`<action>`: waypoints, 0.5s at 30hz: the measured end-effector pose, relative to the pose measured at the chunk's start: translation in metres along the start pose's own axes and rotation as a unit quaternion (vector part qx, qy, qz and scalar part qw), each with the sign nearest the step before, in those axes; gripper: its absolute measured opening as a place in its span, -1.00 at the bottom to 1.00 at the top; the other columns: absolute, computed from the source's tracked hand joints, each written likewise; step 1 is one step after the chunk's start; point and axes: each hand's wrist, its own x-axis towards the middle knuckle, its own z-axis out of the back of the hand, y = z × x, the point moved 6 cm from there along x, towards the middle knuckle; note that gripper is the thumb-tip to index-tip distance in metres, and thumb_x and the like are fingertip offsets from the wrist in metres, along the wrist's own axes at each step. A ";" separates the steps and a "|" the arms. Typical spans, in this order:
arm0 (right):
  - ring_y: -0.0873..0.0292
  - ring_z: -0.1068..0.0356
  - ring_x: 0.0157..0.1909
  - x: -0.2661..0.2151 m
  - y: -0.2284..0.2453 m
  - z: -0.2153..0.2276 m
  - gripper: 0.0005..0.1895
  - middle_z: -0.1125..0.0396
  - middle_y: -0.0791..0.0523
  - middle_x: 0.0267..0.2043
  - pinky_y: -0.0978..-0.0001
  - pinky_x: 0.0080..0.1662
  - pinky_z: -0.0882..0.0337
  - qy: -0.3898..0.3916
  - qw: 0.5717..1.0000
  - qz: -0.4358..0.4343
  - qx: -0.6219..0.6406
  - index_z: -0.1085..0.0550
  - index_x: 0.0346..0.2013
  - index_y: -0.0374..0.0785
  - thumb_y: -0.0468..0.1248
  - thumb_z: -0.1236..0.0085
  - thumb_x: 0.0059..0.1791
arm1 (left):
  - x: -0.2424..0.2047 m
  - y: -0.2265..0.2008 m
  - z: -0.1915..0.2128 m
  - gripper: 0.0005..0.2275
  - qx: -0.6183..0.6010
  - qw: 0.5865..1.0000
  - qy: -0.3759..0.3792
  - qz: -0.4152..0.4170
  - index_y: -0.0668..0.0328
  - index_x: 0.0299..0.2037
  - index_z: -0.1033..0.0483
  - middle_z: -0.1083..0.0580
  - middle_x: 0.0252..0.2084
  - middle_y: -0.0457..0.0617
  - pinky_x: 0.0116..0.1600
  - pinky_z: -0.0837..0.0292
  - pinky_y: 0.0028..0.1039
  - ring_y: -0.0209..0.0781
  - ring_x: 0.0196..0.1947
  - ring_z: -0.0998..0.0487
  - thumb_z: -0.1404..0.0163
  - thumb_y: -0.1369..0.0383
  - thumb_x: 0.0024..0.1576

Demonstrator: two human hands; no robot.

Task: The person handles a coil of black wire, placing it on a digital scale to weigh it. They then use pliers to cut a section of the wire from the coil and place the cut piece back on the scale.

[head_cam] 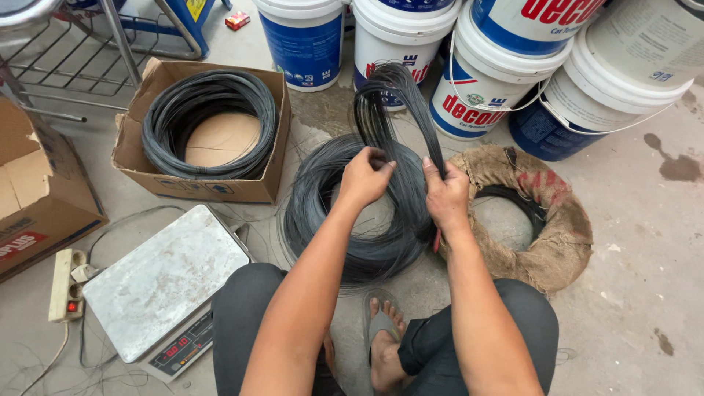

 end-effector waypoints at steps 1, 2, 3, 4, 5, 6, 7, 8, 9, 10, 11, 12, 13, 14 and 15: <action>0.35 -0.06 -0.70 0.002 -0.004 0.002 -0.70 -0.11 0.20 -0.81 0.57 -0.60 -0.05 0.000 1.000 -0.001 -0.001 -0.38 -0.68 -0.17 -0.20 -0.08 -0.06 | 0.000 0.002 -0.001 -0.63 -0.001 1.000 0.001 0.001 0.11 -0.10 -0.43 -0.51 -0.30 -0.10 -0.04 -0.38 -0.31 -0.08 -0.13 -0.49 -0.02 0.16 -0.08; 0.33 -0.05 -0.69 0.003 -0.005 0.007 -0.68 -0.11 0.20 -0.81 0.55 -0.58 -0.04 -0.025 1.000 0.013 -0.006 -0.36 -0.69 -0.17 -0.20 -0.08 -0.06 | -0.001 -0.005 0.004 -0.72 0.058 0.995 -0.051 -0.070 0.08 -0.20 -0.45 -0.47 -0.33 -0.05 -0.07 -0.37 -0.24 0.01 -0.17 -0.48 0.00 0.19 -0.08; 0.31 -0.05 -0.68 0.004 -0.007 0.011 -0.67 -0.10 0.19 -0.81 0.53 -0.56 -0.03 -0.047 0.998 0.027 -0.011 -0.34 -0.71 -0.18 -0.20 -0.09 -0.06 | -0.004 -0.012 0.008 -0.81 0.115 0.978 -0.105 -0.139 0.04 -0.31 -0.46 -0.43 -0.37 0.00 -0.10 -0.36 -0.16 0.11 -0.21 -0.46 0.02 0.23 -0.08; 0.31 -0.05 -0.68 0.005 -0.009 0.015 -0.67 -0.10 0.19 -0.81 0.53 -0.56 -0.03 -0.045 0.999 0.026 -0.013 -0.34 -0.71 -0.18 -0.20 -0.09 -0.06 | -0.008 -0.011 0.012 -0.81 0.114 0.979 -0.106 -0.136 0.04 -0.31 -0.46 -0.43 -0.37 0.00 -0.10 -0.36 -0.16 0.11 -0.21 -0.46 0.02 0.23 -0.08; 0.31 -0.05 -0.68 0.007 -0.008 0.019 -0.67 -0.10 0.19 -0.81 0.52 -0.56 -0.04 -0.054 0.997 0.041 -0.022 -0.34 -0.71 -0.18 -0.20 -0.09 -0.05 | -0.013 -0.012 0.024 -0.77 0.168 0.961 -0.183 -0.119 0.07 -0.25 -0.43 -0.38 -0.29 0.04 -0.05 -0.29 -0.12 0.12 -0.16 -0.41 0.01 0.24 -0.10; 0.30 -0.06 -0.67 0.010 -0.008 0.022 -0.67 -0.10 0.19 -0.80 0.51 -0.55 -0.04 -0.063 0.996 0.056 -0.030 -0.34 -0.70 -0.18 -0.21 -0.09 -0.05 | -0.019 -0.013 0.036 -0.72 0.221 0.935 -0.260 -0.101 0.09 -0.20 -0.39 -0.34 -0.22 0.07 -0.01 -0.22 -0.09 0.14 -0.11 -0.35 -0.01 0.26 -0.12; 0.30 -0.06 -0.67 0.010 -0.003 0.024 -0.67 -0.10 0.19 -0.80 0.51 -0.55 -0.04 -0.061 0.996 0.054 -0.030 -0.34 -0.70 -0.18 -0.21 -0.09 -0.05 | -0.018 -0.008 0.037 -0.72 0.221 0.935 -0.259 -0.099 0.09 -0.20 -0.39 -0.34 -0.22 0.07 -0.01 -0.22 -0.09 0.14 -0.11 -0.35 -0.01 0.26 -0.12; 0.29 -0.06 -0.67 0.010 0.004 0.027 -0.67 -0.10 0.17 -0.80 0.50 -0.55 -0.06 -0.066 0.995 0.066 -0.042 -0.35 -0.69 -0.18 -0.20 -0.10 -0.04 | -0.013 0.002 0.035 -0.69 0.245 0.944 -0.214 -0.049 0.11 -0.17 -0.36 -0.31 -0.17 0.10 0.06 -0.11 -0.06 0.16 -0.04 -0.28 -0.01 0.24 -0.12; 0.28 -0.07 -0.66 0.011 0.010 0.029 -0.67 -0.10 0.16 -0.79 0.49 -0.54 -0.07 -0.072 0.993 0.080 -0.053 -0.35 -0.68 -0.18 -0.20 -0.10 -0.04 | -0.007 0.013 0.032 -0.66 0.267 0.949 -0.168 0.000 0.13 -0.14 -0.33 -0.27 -0.13 0.12 0.12 -0.01 -0.03 0.17 0.03 -0.21 -0.01 0.23 -0.11; 0.28 -0.07 -0.66 0.010 0.016 0.031 -0.67 -0.10 0.16 -0.79 0.49 -0.54 -0.07 -0.071 0.993 0.079 -0.053 -0.35 -0.68 -0.18 -0.20 -0.10 -0.04 | -0.006 0.021 0.028 -0.66 0.268 0.949 -0.168 0.001 0.13 -0.14 -0.33 -0.27 -0.13 0.12 0.12 -0.01 -0.03 0.17 0.03 -0.21 -0.01 0.23 -0.11; 0.30 -0.06 -0.64 0.010 0.024 0.034 -0.68 -0.10 0.17 -0.77 0.51 -0.52 -0.06 -0.078 0.991 0.093 -0.049 -0.36 -0.67 -0.17 -0.20 -0.11 -0.03 | -0.003 0.030 0.021 -0.63 0.304 0.943 -0.135 0.007 0.16 -0.11 -0.35 -0.27 -0.10 0.15 0.14 0.04 0.00 0.19 0.06 -0.19 -0.01 0.22 -0.11; 0.33 -0.05 -0.62 0.009 0.033 0.037 -0.70 -0.09 0.19 -0.76 0.53 -0.51 -0.06 -0.085 0.990 0.107 -0.045 -0.37 -0.65 -0.15 -0.21 -0.11 -0.02 | 0.000 0.038 0.014 -0.60 0.340 0.935 -0.102 0.012 0.18 -0.08 -0.36 -0.27 -0.06 0.18 0.17 0.08 0.03 0.20 0.09 -0.16 -0.02 0.21 -0.11; 0.33 -0.05 -0.62 0.012 0.032 0.041 -0.70 -0.09 0.19 -0.76 0.53 -0.51 -0.06 -0.084 0.990 0.106 -0.045 -0.37 -0.65 -0.15 -0.21 -0.11 -0.02 | -0.002 0.032 0.017 -0.60 0.341 0.934 -0.102 0.013 0.18 -0.08 -0.36 -0.27 -0.06 0.18 0.17 0.08 0.03 0.20 0.09 -0.16 -0.02 0.21 -0.11; 0.31 -0.07 -0.62 0.014 0.033 0.044 -0.70 -0.11 0.18 -0.75 0.51 -0.50 -0.08 -0.088 0.988 0.115 -0.054 -0.38 -0.64 -0.16 -0.21 -0.11 -0.02 | -0.003 0.029 0.016 -0.60 0.326 0.942 -0.071 0.033 0.16 -0.08 -0.36 -0.28 -0.05 0.19 0.17 0.08 0.02 0.21 0.10 -0.15 0.01 0.17 -0.11; 0.30 -0.08 -0.62 0.015 0.033 0.050 -0.71 -0.12 0.17 -0.75 0.50 -0.48 -0.11 -0.094 0.986 0.123 -0.063 -0.38 -0.62 -0.18 -0.21 -0.11 -0.01 | -0.005 0.025 0.015 -0.59 0.310 0.948 -0.039 0.053 0.13 -0.09 -0.36 -0.28 -0.04 0.20 0.16 0.08 0.02 0.23 0.11 -0.14 0.05 0.12 -0.12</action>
